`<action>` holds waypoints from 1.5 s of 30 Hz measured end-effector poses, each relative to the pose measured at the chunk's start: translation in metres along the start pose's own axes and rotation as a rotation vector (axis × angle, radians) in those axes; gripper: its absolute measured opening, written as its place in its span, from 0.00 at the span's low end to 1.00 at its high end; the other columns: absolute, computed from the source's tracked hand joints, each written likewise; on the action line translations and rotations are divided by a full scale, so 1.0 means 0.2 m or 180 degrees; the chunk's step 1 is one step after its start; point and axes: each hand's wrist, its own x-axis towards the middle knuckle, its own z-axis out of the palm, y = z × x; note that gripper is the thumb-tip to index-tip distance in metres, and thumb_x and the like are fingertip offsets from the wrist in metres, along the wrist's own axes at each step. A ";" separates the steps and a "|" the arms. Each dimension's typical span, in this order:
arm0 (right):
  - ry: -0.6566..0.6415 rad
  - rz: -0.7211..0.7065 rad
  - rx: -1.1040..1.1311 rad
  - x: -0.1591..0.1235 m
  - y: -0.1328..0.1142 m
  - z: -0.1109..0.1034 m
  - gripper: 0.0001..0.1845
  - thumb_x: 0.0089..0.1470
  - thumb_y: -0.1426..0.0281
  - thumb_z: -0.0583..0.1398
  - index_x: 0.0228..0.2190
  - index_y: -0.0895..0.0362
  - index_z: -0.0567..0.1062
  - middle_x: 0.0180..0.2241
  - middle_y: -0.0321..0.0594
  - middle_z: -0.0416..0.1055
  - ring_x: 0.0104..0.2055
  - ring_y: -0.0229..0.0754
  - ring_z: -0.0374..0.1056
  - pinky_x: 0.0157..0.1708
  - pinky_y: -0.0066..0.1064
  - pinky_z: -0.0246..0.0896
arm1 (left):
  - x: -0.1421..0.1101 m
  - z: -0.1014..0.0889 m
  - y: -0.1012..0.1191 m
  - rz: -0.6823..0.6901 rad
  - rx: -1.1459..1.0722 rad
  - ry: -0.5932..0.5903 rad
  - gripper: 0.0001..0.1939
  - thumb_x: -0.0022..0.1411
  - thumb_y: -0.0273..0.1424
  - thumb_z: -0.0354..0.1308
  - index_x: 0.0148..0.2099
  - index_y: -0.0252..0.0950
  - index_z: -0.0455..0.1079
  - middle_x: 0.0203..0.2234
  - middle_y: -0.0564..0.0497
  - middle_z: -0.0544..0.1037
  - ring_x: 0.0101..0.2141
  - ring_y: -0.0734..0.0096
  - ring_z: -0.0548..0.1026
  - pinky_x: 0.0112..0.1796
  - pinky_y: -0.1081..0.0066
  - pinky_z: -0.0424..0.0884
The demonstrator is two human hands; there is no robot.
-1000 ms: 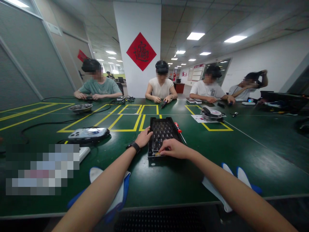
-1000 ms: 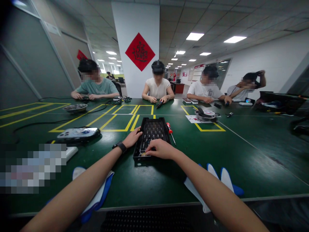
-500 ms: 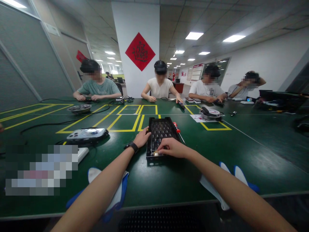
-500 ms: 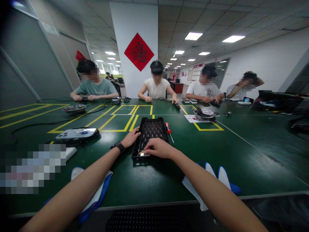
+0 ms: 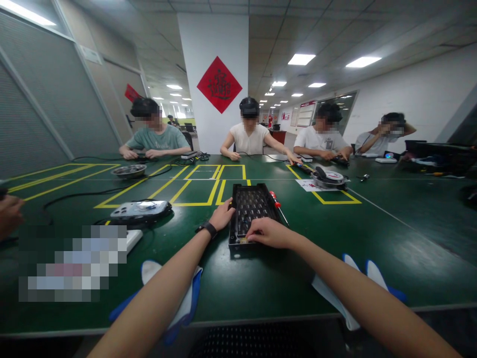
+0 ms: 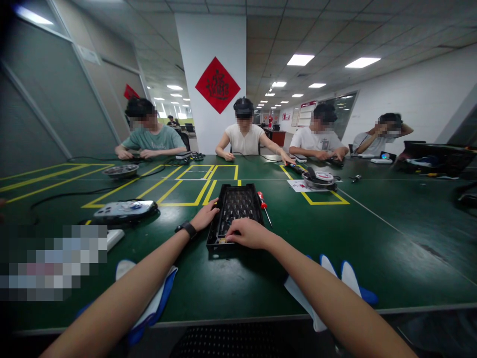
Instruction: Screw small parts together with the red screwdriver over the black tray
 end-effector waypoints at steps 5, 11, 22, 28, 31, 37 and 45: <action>0.0058 -0.0006 0.0017 0.00 -0.01 -0.01 0.12 0.49 0.65 0.58 0.34 0.58 0.75 0.32 0.41 0.70 0.34 0.36 0.64 0.36 0.28 0.56 | 0.01 0.00 0.00 -0.0048 0.0000 0.0000 0.27 0.56 0.35 0.45 0.59 0.35 0.52 0.54 0.45 0.62 0.52 0.63 0.62 0.51 0.65 0.55; 0.0041 0.0048 -0.0029 -0.01 -0.03 -0.02 0.13 0.50 0.64 0.57 0.34 0.57 0.76 0.31 0.40 0.70 0.32 0.36 0.63 0.34 0.27 0.55 | 0.00 0.00 0.00 -0.0002 0.0020 0.0014 0.27 0.57 0.35 0.44 0.59 0.34 0.52 0.53 0.44 0.63 0.52 0.63 0.62 0.51 0.64 0.56; -0.0019 0.0010 -0.0107 -0.01 -0.02 -0.01 0.12 0.51 0.66 0.56 0.34 0.58 0.75 0.31 0.41 0.69 0.33 0.36 0.63 0.35 0.27 0.55 | 0.01 0.01 -0.01 0.0065 0.0019 0.0013 0.26 0.57 0.35 0.44 0.58 0.36 0.54 0.54 0.46 0.62 0.52 0.64 0.62 0.51 0.66 0.56; 0.0142 0.0093 -0.0118 0.00 -0.04 -0.02 0.12 0.49 0.65 0.57 0.34 0.58 0.75 0.31 0.40 0.68 0.31 0.35 0.62 0.32 0.26 0.55 | 0.01 0.01 -0.01 0.0046 0.0008 0.0022 0.27 0.57 0.35 0.44 0.58 0.35 0.53 0.54 0.46 0.62 0.53 0.64 0.61 0.51 0.66 0.55; 0.0079 0.0021 -0.0140 -0.01 -0.03 -0.01 0.12 0.50 0.65 0.56 0.34 0.58 0.75 0.31 0.40 0.69 0.32 0.36 0.62 0.34 0.27 0.55 | 0.01 0.00 -0.01 0.0046 0.0013 0.0029 0.26 0.57 0.35 0.45 0.58 0.36 0.53 0.54 0.45 0.62 0.53 0.64 0.61 0.51 0.65 0.55; -0.0012 -0.0045 -0.0166 -0.01 -0.01 -0.01 0.12 0.52 0.65 0.55 0.34 0.58 0.75 0.31 0.41 0.70 0.34 0.36 0.63 0.36 0.28 0.55 | 0.01 0.00 -0.01 0.0025 0.0003 0.0009 0.26 0.56 0.35 0.45 0.58 0.35 0.54 0.53 0.45 0.63 0.52 0.63 0.62 0.51 0.65 0.56; 0.0157 0.0020 -0.0138 0.00 -0.02 -0.01 0.12 0.49 0.64 0.58 0.33 0.58 0.75 0.31 0.40 0.69 0.32 0.35 0.63 0.33 0.26 0.55 | 0.01 0.00 0.00 0.0073 0.0072 0.0010 0.27 0.57 0.34 0.44 0.58 0.34 0.53 0.54 0.45 0.62 0.53 0.64 0.61 0.52 0.66 0.55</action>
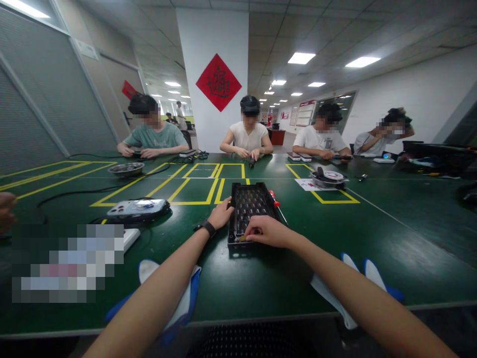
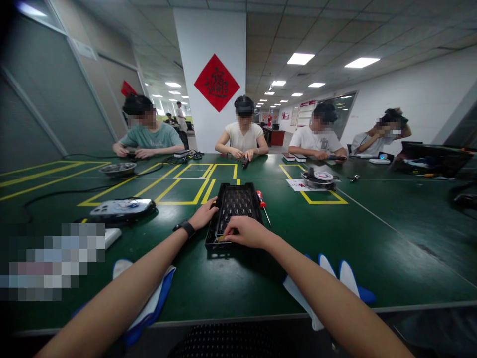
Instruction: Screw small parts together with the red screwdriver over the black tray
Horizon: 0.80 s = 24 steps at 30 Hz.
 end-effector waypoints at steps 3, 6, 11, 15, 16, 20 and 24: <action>-0.0061 -0.0024 -0.0002 0.00 0.00 0.00 0.12 0.50 0.64 0.57 0.34 0.57 0.75 0.31 0.40 0.69 0.33 0.36 0.63 0.34 0.27 0.55 | 0.00 0.00 0.00 -0.0038 0.0013 -0.0024 0.26 0.57 0.34 0.45 0.58 0.34 0.54 0.54 0.45 0.62 0.53 0.64 0.61 0.52 0.66 0.55; -0.0155 -0.0006 -0.0021 -0.01 0.01 -0.01 0.12 0.51 0.64 0.56 0.34 0.57 0.75 0.31 0.40 0.70 0.34 0.36 0.64 0.36 0.28 0.55 | 0.00 0.00 0.00 -0.0048 0.0000 -0.0014 0.26 0.57 0.34 0.45 0.58 0.35 0.54 0.54 0.46 0.62 0.53 0.64 0.60 0.52 0.65 0.55; -0.0184 0.0044 -0.0025 0.00 0.00 -0.01 0.12 0.51 0.65 0.56 0.34 0.58 0.75 0.31 0.41 0.70 0.34 0.37 0.64 0.35 0.28 0.56 | 0.00 0.00 -0.01 -0.0014 -0.0028 -0.0007 0.27 0.57 0.34 0.45 0.58 0.35 0.53 0.53 0.45 0.62 0.53 0.63 0.61 0.51 0.65 0.55; -0.0051 0.0029 0.0047 0.00 -0.01 -0.01 0.12 0.49 0.65 0.58 0.33 0.58 0.75 0.31 0.40 0.69 0.32 0.35 0.63 0.34 0.26 0.56 | 0.01 0.01 -0.02 0.0029 -0.0026 0.0008 0.26 0.57 0.34 0.45 0.58 0.35 0.53 0.54 0.45 0.62 0.53 0.64 0.61 0.51 0.65 0.55; -0.0027 0.0033 0.0060 0.00 -0.01 -0.01 0.12 0.49 0.65 0.58 0.33 0.58 0.75 0.31 0.40 0.69 0.32 0.35 0.63 0.33 0.26 0.56 | 0.01 0.01 -0.02 0.0029 -0.0030 0.0007 0.26 0.57 0.34 0.45 0.58 0.35 0.53 0.54 0.46 0.61 0.53 0.64 0.61 0.51 0.65 0.55; -0.0075 0.0013 0.0014 0.00 0.00 -0.01 0.12 0.50 0.65 0.57 0.33 0.58 0.75 0.31 0.40 0.70 0.33 0.36 0.63 0.34 0.27 0.56 | 0.01 0.00 -0.02 -0.0011 -0.0042 0.0007 0.26 0.56 0.34 0.45 0.58 0.35 0.54 0.54 0.46 0.62 0.53 0.64 0.61 0.51 0.65 0.55; -0.0123 0.0027 -0.0023 0.00 0.00 -0.01 0.12 0.51 0.65 0.56 0.33 0.58 0.75 0.31 0.40 0.70 0.33 0.36 0.63 0.35 0.27 0.55 | 0.01 0.00 -0.01 -0.0006 -0.0061 0.0003 0.26 0.56 0.34 0.45 0.57 0.35 0.55 0.54 0.46 0.62 0.53 0.64 0.61 0.52 0.65 0.55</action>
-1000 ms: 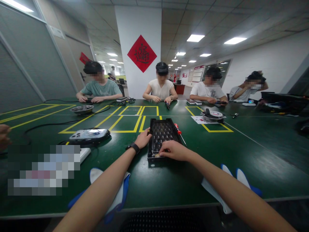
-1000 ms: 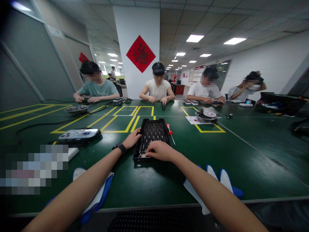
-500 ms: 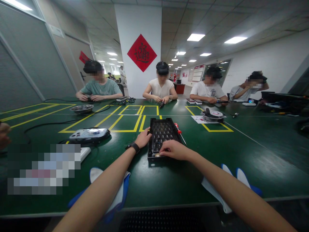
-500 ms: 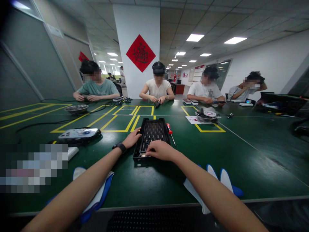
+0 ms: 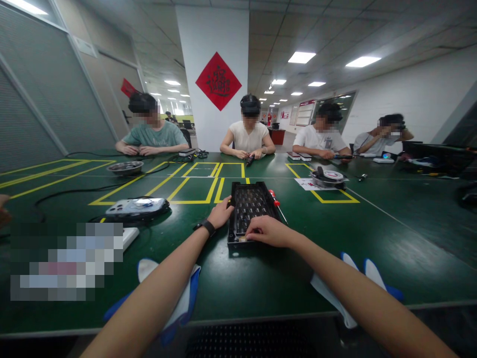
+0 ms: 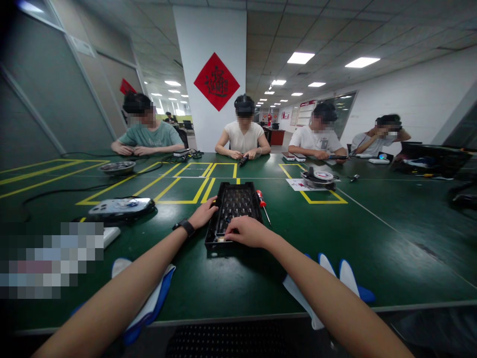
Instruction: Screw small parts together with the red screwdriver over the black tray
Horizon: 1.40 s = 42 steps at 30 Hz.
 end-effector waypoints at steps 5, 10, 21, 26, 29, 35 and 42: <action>0.0116 -0.0054 0.0035 0.00 -0.01 0.00 0.12 0.49 0.65 0.57 0.33 0.58 0.75 0.30 0.39 0.69 0.31 0.34 0.62 0.33 0.26 0.55 | 0.00 0.01 0.00 -0.0056 0.0031 -0.0008 0.26 0.56 0.34 0.45 0.58 0.35 0.54 0.54 0.46 0.61 0.53 0.64 0.61 0.51 0.65 0.55; 0.0081 -0.0008 0.0085 0.00 -0.01 0.00 0.12 0.49 0.64 0.58 0.33 0.58 0.75 0.30 0.39 0.69 0.31 0.35 0.63 0.32 0.26 0.55 | 0.00 0.01 -0.01 0.0022 0.0040 -0.0001 0.27 0.57 0.35 0.44 0.59 0.35 0.52 0.54 0.45 0.61 0.52 0.64 0.61 0.51 0.65 0.55; 0.0055 0.0019 0.0058 0.00 -0.02 -0.01 0.12 0.49 0.64 0.57 0.33 0.58 0.75 0.31 0.40 0.69 0.33 0.36 0.63 0.34 0.27 0.55 | 0.00 0.00 0.00 0.0033 0.0047 -0.0022 0.27 0.57 0.34 0.44 0.59 0.35 0.52 0.54 0.45 0.61 0.53 0.63 0.61 0.51 0.65 0.56; 0.0049 0.0028 0.0087 0.00 -0.02 -0.01 0.12 0.49 0.64 0.57 0.33 0.58 0.75 0.31 0.40 0.69 0.32 0.36 0.63 0.34 0.27 0.56 | -0.01 -0.01 0.01 -0.0006 0.0090 -0.0016 0.27 0.57 0.34 0.44 0.59 0.35 0.52 0.54 0.45 0.62 0.53 0.63 0.61 0.51 0.65 0.55; -0.0042 0.0053 0.0057 0.00 -0.01 -0.01 0.13 0.50 0.64 0.56 0.33 0.58 0.75 0.31 0.40 0.70 0.33 0.36 0.63 0.35 0.28 0.56 | -0.01 -0.01 0.01 -0.0019 0.0077 -0.0019 0.27 0.57 0.35 0.44 0.59 0.35 0.52 0.53 0.45 0.62 0.52 0.64 0.61 0.51 0.66 0.56; 0.0013 -0.0053 0.0047 0.00 0.00 0.00 0.13 0.50 0.63 0.56 0.33 0.58 0.75 0.31 0.40 0.69 0.33 0.36 0.63 0.35 0.27 0.55 | -0.01 0.00 0.00 0.0022 0.0078 -0.0021 0.26 0.57 0.34 0.45 0.58 0.34 0.54 0.53 0.44 0.63 0.53 0.63 0.61 0.51 0.66 0.56; 0.0091 -0.0043 0.0072 0.00 -0.01 0.00 0.12 0.49 0.64 0.57 0.33 0.58 0.75 0.31 0.39 0.69 0.32 0.35 0.62 0.34 0.26 0.54 | 0.00 0.00 0.00 0.0054 0.0091 -0.0013 0.26 0.57 0.34 0.44 0.58 0.34 0.53 0.53 0.44 0.63 0.52 0.64 0.62 0.51 0.65 0.56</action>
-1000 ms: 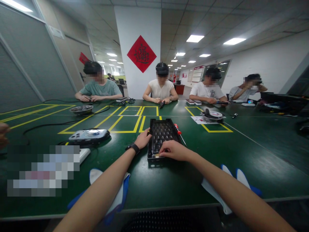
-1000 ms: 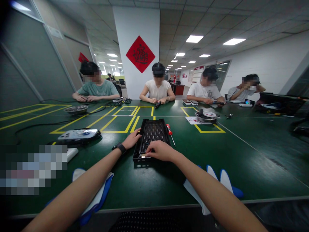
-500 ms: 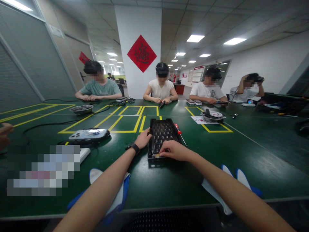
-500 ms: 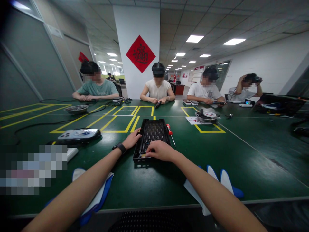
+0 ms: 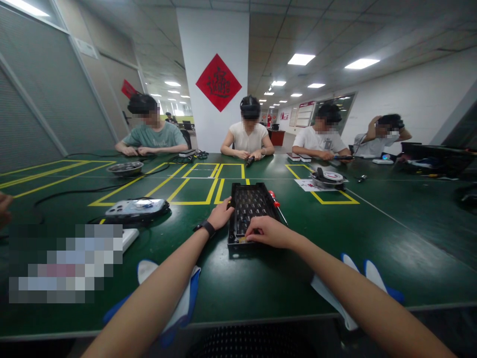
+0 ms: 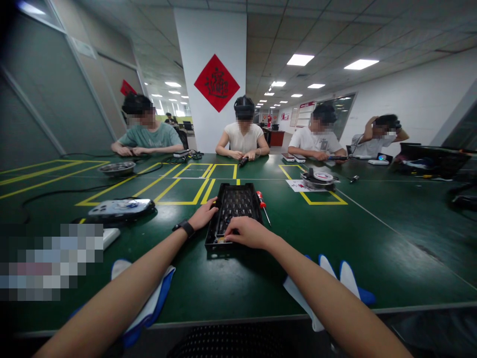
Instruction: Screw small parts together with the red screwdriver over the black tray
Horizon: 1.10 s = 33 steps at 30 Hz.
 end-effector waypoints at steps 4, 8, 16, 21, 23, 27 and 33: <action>-0.0006 0.0057 0.0028 0.00 0.00 0.00 0.12 0.49 0.64 0.58 0.33 0.58 0.75 0.31 0.40 0.69 0.32 0.35 0.62 0.34 0.27 0.55 | 0.00 -0.01 0.01 -0.0025 0.0019 -0.0016 0.27 0.57 0.35 0.44 0.59 0.34 0.52 0.53 0.44 0.63 0.52 0.64 0.62 0.51 0.65 0.56; 0.0064 0.0102 0.0019 0.00 0.01 0.00 0.12 0.48 0.63 0.58 0.33 0.57 0.75 0.31 0.39 0.68 0.31 0.35 0.61 0.32 0.27 0.55 | -0.01 -0.01 0.02 -0.0041 0.0012 -0.0022 0.27 0.57 0.34 0.44 0.59 0.34 0.52 0.53 0.44 0.63 0.52 0.64 0.61 0.51 0.66 0.56; -0.0170 0.0155 0.0113 0.01 0.00 -0.01 0.14 0.49 0.62 0.57 0.34 0.57 0.76 0.31 0.40 0.70 0.33 0.36 0.64 0.35 0.28 0.56 | -0.01 -0.02 0.02 -0.0095 -0.0014 -0.0012 0.27 0.57 0.35 0.44 0.59 0.34 0.51 0.51 0.44 0.66 0.51 0.63 0.63 0.50 0.66 0.57; -0.0170 0.0086 0.0066 0.00 0.00 0.00 0.14 0.50 0.62 0.56 0.34 0.58 0.76 0.31 0.41 0.70 0.33 0.36 0.64 0.35 0.28 0.56 | -0.01 -0.01 0.02 -0.0079 -0.0001 -0.0020 0.27 0.57 0.35 0.44 0.59 0.35 0.51 0.52 0.44 0.64 0.51 0.63 0.63 0.50 0.65 0.57; -0.0186 0.0084 0.0062 0.00 0.01 0.00 0.14 0.51 0.63 0.56 0.34 0.58 0.76 0.31 0.41 0.70 0.33 0.36 0.64 0.35 0.28 0.56 | -0.01 -0.01 0.02 -0.0093 0.0002 -0.0027 0.27 0.57 0.35 0.44 0.59 0.35 0.51 0.53 0.44 0.63 0.52 0.63 0.62 0.50 0.65 0.57; -0.0201 0.0086 0.0037 0.00 0.01 0.00 0.13 0.50 0.64 0.56 0.33 0.58 0.76 0.30 0.41 0.70 0.32 0.36 0.64 0.34 0.27 0.55 | -0.01 -0.01 0.02 -0.0088 -0.0010 -0.0031 0.27 0.57 0.34 0.44 0.59 0.35 0.51 0.53 0.45 0.63 0.52 0.64 0.63 0.50 0.66 0.57; -0.0019 0.0078 0.0030 0.00 0.00 0.00 0.13 0.49 0.63 0.58 0.33 0.57 0.76 0.31 0.40 0.69 0.33 0.36 0.63 0.34 0.27 0.55 | -0.01 -0.01 0.02 -0.0104 -0.0017 -0.0013 0.27 0.57 0.35 0.45 0.59 0.35 0.52 0.53 0.45 0.63 0.52 0.64 0.62 0.51 0.66 0.56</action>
